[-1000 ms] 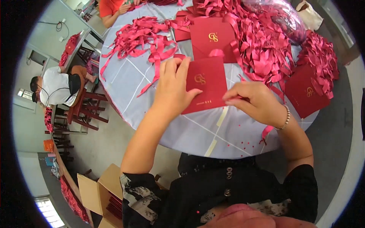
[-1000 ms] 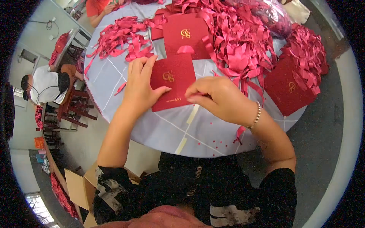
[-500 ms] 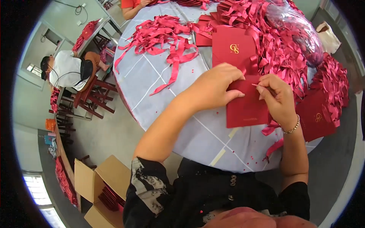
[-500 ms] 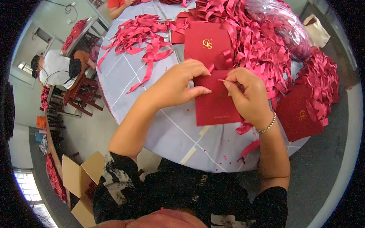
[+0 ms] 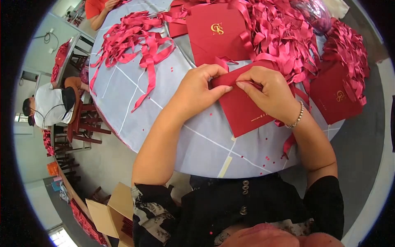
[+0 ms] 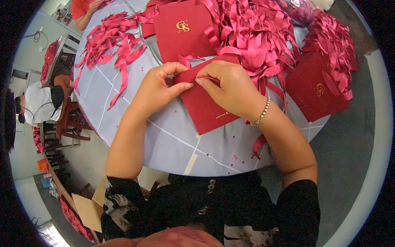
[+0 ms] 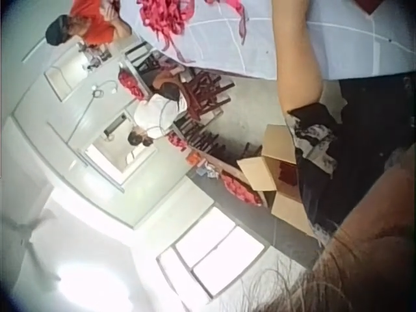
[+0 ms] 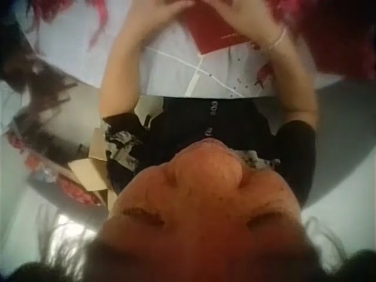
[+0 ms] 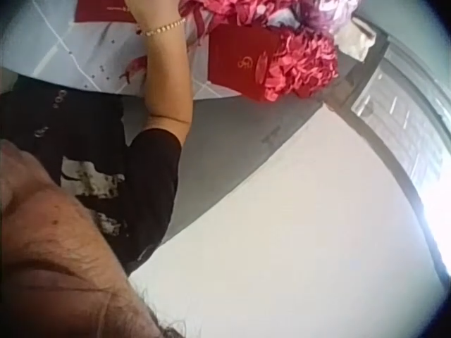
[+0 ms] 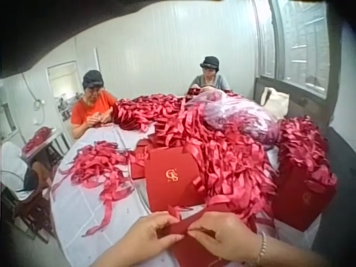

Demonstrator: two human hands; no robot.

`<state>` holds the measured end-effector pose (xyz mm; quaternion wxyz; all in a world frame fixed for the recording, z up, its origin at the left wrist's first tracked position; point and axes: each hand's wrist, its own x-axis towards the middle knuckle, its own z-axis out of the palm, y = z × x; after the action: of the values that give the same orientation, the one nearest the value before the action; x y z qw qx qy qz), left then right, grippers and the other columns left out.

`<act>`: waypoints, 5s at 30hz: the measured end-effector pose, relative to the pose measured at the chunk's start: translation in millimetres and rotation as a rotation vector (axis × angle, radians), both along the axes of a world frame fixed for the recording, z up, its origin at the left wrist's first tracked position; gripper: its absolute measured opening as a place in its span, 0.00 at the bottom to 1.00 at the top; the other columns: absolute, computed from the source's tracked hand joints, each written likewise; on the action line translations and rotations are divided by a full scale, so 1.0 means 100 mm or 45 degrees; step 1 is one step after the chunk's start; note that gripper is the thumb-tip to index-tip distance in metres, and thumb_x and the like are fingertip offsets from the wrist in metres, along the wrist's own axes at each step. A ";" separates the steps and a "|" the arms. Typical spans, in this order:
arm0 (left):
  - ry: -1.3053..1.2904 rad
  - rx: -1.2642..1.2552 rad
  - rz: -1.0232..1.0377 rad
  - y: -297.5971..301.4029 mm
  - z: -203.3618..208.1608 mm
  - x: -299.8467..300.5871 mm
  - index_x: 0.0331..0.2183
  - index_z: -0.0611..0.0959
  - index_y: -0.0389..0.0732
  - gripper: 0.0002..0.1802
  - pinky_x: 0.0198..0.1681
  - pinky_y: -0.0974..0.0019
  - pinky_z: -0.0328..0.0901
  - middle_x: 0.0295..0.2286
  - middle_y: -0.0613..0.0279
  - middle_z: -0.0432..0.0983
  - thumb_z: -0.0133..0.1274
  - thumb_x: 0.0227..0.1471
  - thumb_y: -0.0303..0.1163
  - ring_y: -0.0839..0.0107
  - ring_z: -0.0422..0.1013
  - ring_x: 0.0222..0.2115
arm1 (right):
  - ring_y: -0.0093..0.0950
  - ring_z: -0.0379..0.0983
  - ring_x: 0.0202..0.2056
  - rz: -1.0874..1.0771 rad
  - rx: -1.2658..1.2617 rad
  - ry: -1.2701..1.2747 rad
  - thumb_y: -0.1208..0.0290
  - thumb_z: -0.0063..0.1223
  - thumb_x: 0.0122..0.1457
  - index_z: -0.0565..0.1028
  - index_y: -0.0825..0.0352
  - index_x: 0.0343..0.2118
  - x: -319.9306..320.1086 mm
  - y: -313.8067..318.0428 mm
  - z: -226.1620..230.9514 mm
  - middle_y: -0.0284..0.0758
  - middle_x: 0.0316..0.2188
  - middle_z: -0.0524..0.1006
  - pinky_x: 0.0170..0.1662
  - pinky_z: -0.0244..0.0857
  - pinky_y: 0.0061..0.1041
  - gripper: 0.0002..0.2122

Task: The person attaches ribbon handles to paper gift bags by threading and fastening ribbons into the bags by hand.

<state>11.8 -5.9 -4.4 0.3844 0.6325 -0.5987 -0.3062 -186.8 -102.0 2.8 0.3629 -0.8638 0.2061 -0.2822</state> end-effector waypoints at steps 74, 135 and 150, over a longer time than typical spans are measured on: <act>0.195 0.284 -0.618 0.09 0.10 0.06 0.29 0.77 0.35 0.00 0.28 0.70 0.60 0.20 0.66 0.69 0.52 0.51 0.20 0.81 0.62 0.24 | 0.38 0.76 0.35 0.502 -0.073 0.036 0.78 0.61 0.50 0.78 0.69 0.30 -0.11 -0.13 0.19 0.39 0.30 0.79 0.42 0.69 0.33 0.05; 0.552 0.453 -0.049 0.07 0.01 0.08 0.32 0.77 0.38 0.07 0.22 0.75 0.54 0.18 0.75 0.69 0.55 0.58 0.31 0.86 0.60 0.19 | 0.27 0.71 0.21 -0.320 -0.889 0.083 0.78 0.55 0.56 0.79 0.62 0.49 -0.24 -0.12 0.14 0.32 0.24 0.78 0.26 0.65 0.25 0.17; 0.629 0.460 -0.201 0.08 0.02 0.16 0.39 0.75 0.37 0.13 0.26 0.79 0.61 0.25 0.70 0.77 0.60 0.52 0.23 0.86 0.70 0.24 | 0.16 0.69 0.29 -0.061 1.380 -0.810 0.77 0.45 0.65 0.70 0.71 0.57 -0.16 -0.30 0.10 0.41 0.42 0.79 0.36 0.64 0.17 0.18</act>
<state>27.9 2.2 -2.4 0.3747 0.5487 -0.4704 -0.5807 -202.5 -132.5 13.0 0.7863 -0.4262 0.2210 -0.3889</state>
